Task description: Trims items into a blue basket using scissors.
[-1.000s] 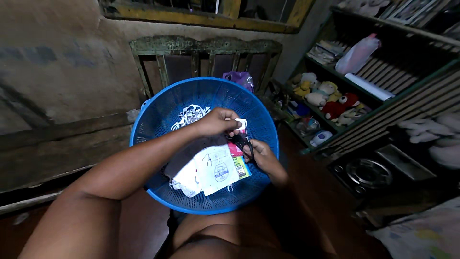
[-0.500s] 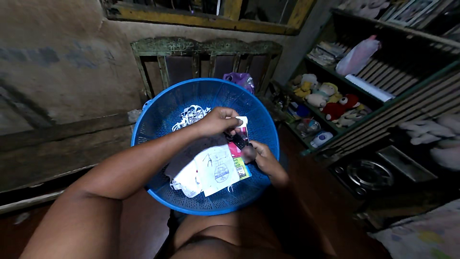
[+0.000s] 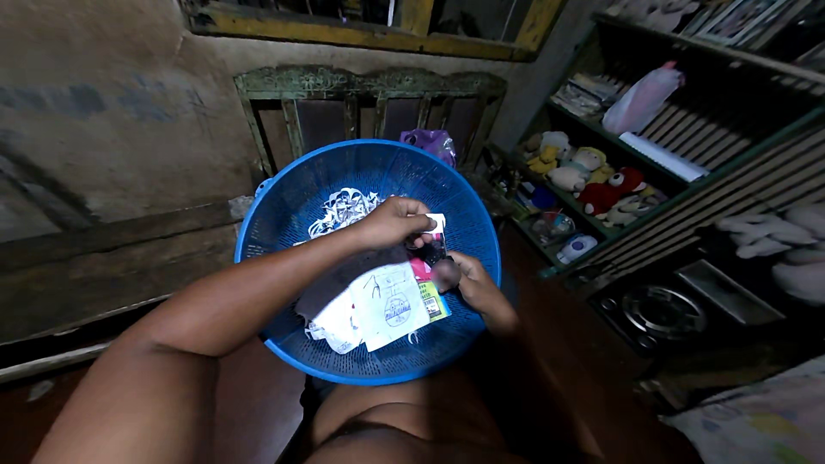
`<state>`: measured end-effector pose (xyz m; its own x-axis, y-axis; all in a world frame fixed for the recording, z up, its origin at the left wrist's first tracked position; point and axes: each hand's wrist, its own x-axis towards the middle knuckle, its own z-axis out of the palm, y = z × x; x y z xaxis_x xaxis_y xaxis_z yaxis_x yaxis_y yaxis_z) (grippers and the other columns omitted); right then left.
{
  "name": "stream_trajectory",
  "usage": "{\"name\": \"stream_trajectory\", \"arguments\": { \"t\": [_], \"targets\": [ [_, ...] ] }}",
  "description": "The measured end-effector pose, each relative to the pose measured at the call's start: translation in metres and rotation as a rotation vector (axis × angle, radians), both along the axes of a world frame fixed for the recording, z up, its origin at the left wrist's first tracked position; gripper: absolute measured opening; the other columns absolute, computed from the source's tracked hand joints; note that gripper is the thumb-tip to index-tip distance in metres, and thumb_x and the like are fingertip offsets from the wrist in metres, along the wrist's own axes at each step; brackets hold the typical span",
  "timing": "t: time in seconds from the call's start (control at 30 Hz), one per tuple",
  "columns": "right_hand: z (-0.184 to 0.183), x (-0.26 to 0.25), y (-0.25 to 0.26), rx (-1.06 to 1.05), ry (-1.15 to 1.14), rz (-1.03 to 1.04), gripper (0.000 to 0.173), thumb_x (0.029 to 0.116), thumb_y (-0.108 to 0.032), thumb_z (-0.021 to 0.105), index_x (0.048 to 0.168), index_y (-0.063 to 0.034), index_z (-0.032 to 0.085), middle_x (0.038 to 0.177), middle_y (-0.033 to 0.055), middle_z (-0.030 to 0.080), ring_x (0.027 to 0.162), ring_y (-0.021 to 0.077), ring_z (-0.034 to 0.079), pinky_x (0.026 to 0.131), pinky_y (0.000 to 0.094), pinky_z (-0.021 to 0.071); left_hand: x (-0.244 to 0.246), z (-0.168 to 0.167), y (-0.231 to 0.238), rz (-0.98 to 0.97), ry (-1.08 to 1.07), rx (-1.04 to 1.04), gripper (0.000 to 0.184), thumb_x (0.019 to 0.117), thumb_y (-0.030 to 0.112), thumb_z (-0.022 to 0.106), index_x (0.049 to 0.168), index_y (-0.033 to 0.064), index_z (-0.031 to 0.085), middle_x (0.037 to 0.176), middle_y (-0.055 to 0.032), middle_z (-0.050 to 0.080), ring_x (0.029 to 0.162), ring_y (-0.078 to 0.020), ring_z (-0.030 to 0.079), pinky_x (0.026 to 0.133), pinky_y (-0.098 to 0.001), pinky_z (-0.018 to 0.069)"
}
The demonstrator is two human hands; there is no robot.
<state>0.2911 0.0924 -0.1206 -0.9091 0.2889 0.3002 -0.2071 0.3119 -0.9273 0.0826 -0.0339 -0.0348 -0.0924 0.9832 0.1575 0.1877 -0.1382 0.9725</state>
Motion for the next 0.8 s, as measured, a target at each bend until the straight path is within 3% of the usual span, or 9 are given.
{"name": "stream_trajectory", "arguments": {
  "t": [0.57,0.8],
  "targets": [
    [0.003,0.001,-0.004,-0.006,-0.075,-0.135,0.026,0.1056,-0.024,0.058,0.096,-0.0012,0.067,0.082,0.0063,0.067,0.067,0.0138,0.064,0.062,0.0296,0.0569,-0.008,-0.002,0.001,0.020,0.026,-0.010,0.020,0.1051,0.016,0.059,0.103,-0.0015,0.068,0.087,-0.0101,0.073,0.075,-0.0162,0.071,0.072,-0.0321,0.0619],
    [0.003,0.001,-0.003,-0.037,-0.033,-0.073,0.030,0.1062,-0.028,0.056,0.097,-0.0021,0.066,0.077,0.0027,0.062,0.068,0.0125,0.063,0.065,0.0297,0.0569,-0.006,0.001,0.000,-0.025,0.053,-0.017,0.015,0.1024,0.012,0.062,0.100,-0.0016,0.068,0.083,-0.0100,0.072,0.073,-0.0165,0.070,0.069,-0.0316,0.0611]
  ]
}}
